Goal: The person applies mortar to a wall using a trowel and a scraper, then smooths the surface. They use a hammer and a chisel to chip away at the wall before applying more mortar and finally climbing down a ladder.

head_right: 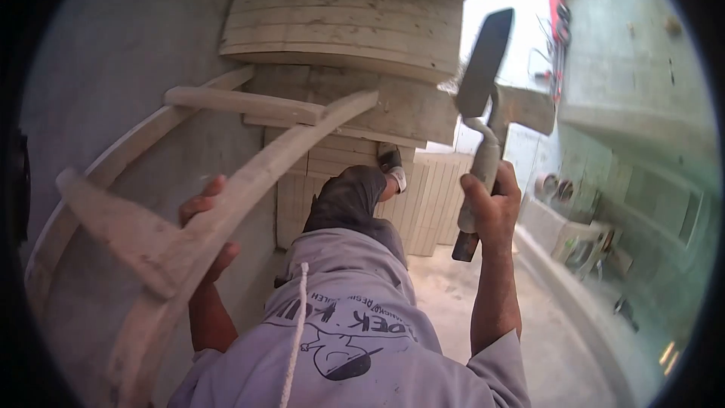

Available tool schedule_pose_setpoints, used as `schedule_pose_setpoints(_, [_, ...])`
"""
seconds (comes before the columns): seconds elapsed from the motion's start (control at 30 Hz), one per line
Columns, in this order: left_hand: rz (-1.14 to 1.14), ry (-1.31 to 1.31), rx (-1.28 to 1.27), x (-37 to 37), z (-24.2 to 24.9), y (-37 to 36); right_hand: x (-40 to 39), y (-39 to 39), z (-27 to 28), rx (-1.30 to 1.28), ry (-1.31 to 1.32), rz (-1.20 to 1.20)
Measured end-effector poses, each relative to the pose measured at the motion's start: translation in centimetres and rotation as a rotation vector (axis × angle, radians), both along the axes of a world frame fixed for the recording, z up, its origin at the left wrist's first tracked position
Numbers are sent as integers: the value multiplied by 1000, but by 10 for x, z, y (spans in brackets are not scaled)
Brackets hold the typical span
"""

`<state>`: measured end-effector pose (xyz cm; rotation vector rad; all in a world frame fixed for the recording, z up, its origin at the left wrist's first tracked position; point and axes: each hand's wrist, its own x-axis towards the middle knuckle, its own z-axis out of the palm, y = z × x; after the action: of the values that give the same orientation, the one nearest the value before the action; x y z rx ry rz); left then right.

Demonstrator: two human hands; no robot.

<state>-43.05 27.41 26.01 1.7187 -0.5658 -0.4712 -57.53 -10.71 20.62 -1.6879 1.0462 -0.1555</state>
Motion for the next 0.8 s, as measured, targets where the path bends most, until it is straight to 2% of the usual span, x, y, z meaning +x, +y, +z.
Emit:
schedule_pose_setpoints(0.07, [-35,-165,-44,9,-16,1,-28,24,-19,-130,-145,121])
schedule_pose_setpoints(0.13, [-149,-408,-132,26,-38,1,-65,53,-55,-161,-211,92])
schedule_pose_setpoints(0.2, [-179,-542,-200,39,-48,-2,-99,86,-94,-156,-229,44])
schedule_pose_setpoints(0.27, [-193,-490,-260,46,-59,-6,-135,133,-131,134,-222,-188])
schedule_pose_setpoints(0.33, [-212,-433,-321,46,-57,-7,-171,181,-145,355,-181,-373])
schedule_pose_setpoints(0.4, [-191,-403,-296,53,-56,-13,-218,220,-169,416,-124,-431])
schedule_pose_setpoints(0.43, [-201,-444,-250,56,-54,-16,-231,241,-172,474,-231,-533])
schedule_pose_setpoints(0.47, [-188,-491,-190,52,-51,-10,-255,255,-174,551,-181,-561])
schedule_pose_setpoints(0.53, [-106,-382,-234,42,-59,-5,-307,288,-211,601,-71,-565])
schedule_pose_setpoints(0.6, [-136,-287,-172,34,-49,-4,-344,310,-229,585,64,-521])
schedule_pose_setpoints(0.67, [-130,-297,-208,47,-61,-5,-371,330,-242,707,203,-516])
schedule_pose_setpoints(0.73, [-122,-284,-254,53,-68,-5,-396,357,-268,700,153,-587])
schedule_pose_setpoints(0.77, [-141,-316,-253,55,-68,-6,-409,370,-293,696,117,-668])
schedule_pose_setpoints(0.8, [-165,-348,-251,57,-66,-8,-432,382,-339,640,93,-651])
